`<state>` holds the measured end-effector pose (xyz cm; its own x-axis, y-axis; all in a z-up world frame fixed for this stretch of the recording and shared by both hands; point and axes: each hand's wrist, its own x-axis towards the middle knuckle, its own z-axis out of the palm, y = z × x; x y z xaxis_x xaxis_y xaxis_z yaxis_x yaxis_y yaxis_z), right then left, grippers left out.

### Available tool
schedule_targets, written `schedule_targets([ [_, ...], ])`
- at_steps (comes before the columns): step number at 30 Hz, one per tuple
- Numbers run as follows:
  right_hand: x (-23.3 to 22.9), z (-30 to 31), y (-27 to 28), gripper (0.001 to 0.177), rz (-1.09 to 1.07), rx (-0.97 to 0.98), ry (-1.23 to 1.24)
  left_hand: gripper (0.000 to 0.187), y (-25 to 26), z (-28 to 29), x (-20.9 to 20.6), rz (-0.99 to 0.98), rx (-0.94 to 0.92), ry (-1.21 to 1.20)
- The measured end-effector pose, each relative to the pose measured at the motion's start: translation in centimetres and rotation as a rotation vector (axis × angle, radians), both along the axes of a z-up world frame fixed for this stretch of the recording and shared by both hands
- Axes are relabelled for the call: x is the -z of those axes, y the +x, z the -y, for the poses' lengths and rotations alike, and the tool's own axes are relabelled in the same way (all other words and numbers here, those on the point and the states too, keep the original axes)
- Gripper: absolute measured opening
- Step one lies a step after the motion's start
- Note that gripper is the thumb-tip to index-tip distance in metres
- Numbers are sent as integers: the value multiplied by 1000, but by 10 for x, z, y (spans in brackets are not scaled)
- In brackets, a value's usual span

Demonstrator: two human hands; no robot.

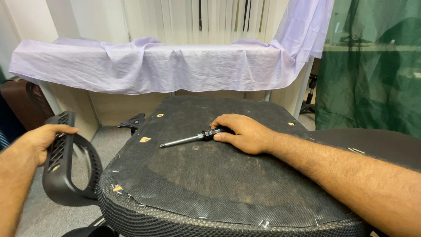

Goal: The person uses a screwdriver to attach a black metal chair base to an overturned chair seat. They align the base, insert screws, and tighten them to secure the connection.

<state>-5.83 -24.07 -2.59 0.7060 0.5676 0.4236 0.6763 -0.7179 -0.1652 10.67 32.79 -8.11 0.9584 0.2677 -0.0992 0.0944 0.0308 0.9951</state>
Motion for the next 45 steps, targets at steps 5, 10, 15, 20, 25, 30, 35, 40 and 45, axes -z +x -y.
schedule_targets([
  [5,0,-3,-1,38,-25,29,14,37,-13,-18,52,-25,-187,150],
  [10,-1,-2,-3,37,-21,27,21,49,-36,-32,138,-227,-214,472],
  [15,-1,-4,-5,35,5,-9,23,79,-53,-43,219,-442,-133,1126],
  [20,-2,-5,-6,37,-8,7,42,74,-55,-32,258,-594,-40,1177],
  [25,-2,-6,-7,40,-6,-2,72,73,-75,2,248,-567,-39,1170],
  [30,-4,-8,-11,40,-43,-12,85,67,-96,12,232,-543,-48,1159],
  [35,-5,-8,-10,41,-100,-6,120,68,-106,16,231,-506,-57,1162],
  [40,-6,-7,-4,37,-111,15,120,68,-120,26,232,-529,-44,1162],
  [45,-4,-12,3,34,-115,28,100,73,-114,30,240,-526,-3,1223],
])
